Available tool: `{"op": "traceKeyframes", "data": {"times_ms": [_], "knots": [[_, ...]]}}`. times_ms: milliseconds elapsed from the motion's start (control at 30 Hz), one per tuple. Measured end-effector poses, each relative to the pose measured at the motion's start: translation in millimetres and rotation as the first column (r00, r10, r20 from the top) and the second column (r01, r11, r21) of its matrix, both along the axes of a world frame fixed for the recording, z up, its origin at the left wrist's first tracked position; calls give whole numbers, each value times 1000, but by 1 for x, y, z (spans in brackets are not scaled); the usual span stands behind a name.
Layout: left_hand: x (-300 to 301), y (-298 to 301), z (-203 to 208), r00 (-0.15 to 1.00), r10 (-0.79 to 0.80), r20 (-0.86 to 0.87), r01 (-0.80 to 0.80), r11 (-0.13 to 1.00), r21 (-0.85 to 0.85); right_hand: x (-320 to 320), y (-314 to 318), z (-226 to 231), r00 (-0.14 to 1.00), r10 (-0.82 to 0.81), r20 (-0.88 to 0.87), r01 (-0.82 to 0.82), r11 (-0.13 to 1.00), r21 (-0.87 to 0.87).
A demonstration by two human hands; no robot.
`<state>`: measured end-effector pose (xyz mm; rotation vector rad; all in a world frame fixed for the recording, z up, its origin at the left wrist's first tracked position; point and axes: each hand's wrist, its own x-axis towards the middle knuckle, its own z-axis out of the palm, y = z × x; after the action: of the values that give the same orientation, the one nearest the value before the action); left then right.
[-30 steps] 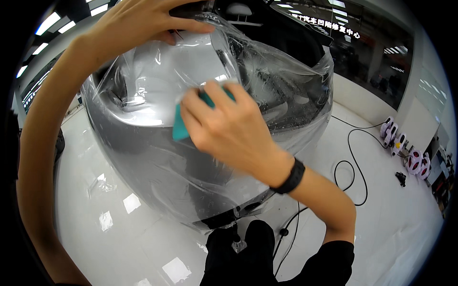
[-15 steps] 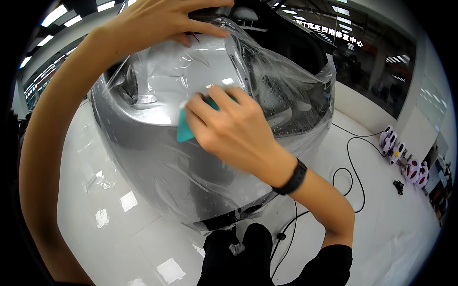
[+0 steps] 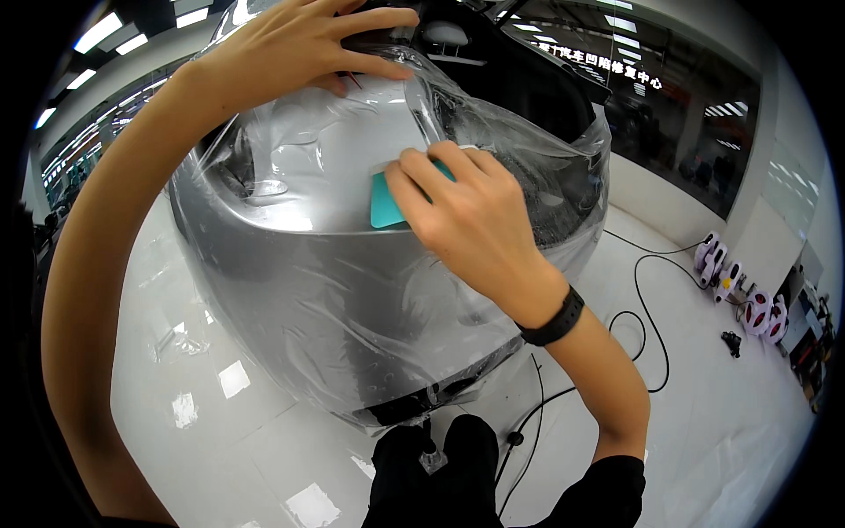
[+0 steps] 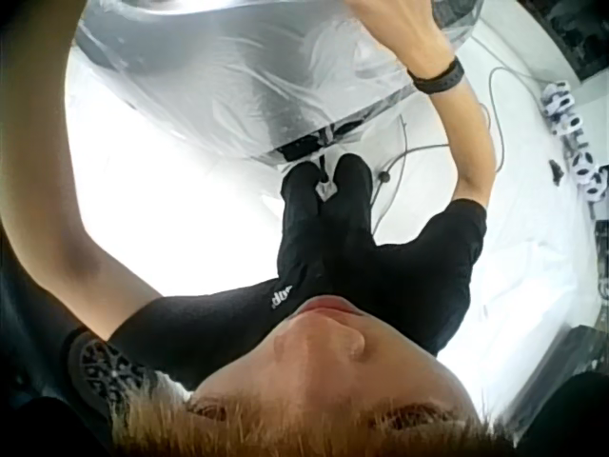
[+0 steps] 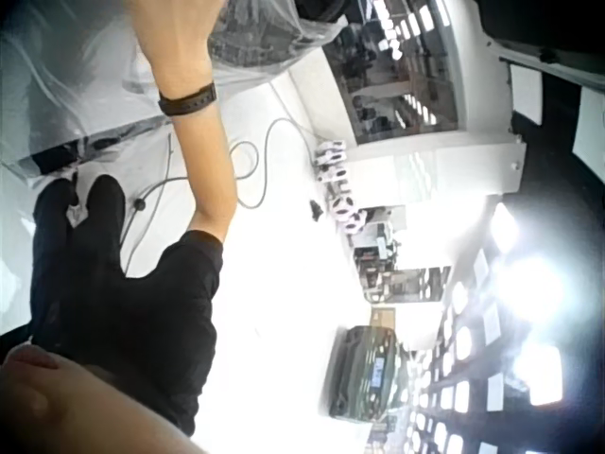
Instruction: The person applies a transparent protective film to the rear trunk of a silver car. They use a red knife to trim the film around the edges and a teal squeegee to smooth the surface and remove bubbles. The person also sprays a liquid solution onto the film during the process.
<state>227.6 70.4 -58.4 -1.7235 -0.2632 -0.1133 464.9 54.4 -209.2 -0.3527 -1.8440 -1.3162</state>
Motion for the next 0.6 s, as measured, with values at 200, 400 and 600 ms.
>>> {"op": "traceKeyframes", "data": {"times_ms": [200,400,600], "knots": [[11,-12,2,1000,0,19,0,1000,8,-13,21,22,1000,1,-14,-1,998,59],[10,-5,-7,999,27,32,-26,999,-39,-7,18,26,1000,-7,-28,7,1000,-4],[7,-14,-6,996,74,41,-75,997,25,0,7,3,999,18,-42,-19,1000,-21]]}}
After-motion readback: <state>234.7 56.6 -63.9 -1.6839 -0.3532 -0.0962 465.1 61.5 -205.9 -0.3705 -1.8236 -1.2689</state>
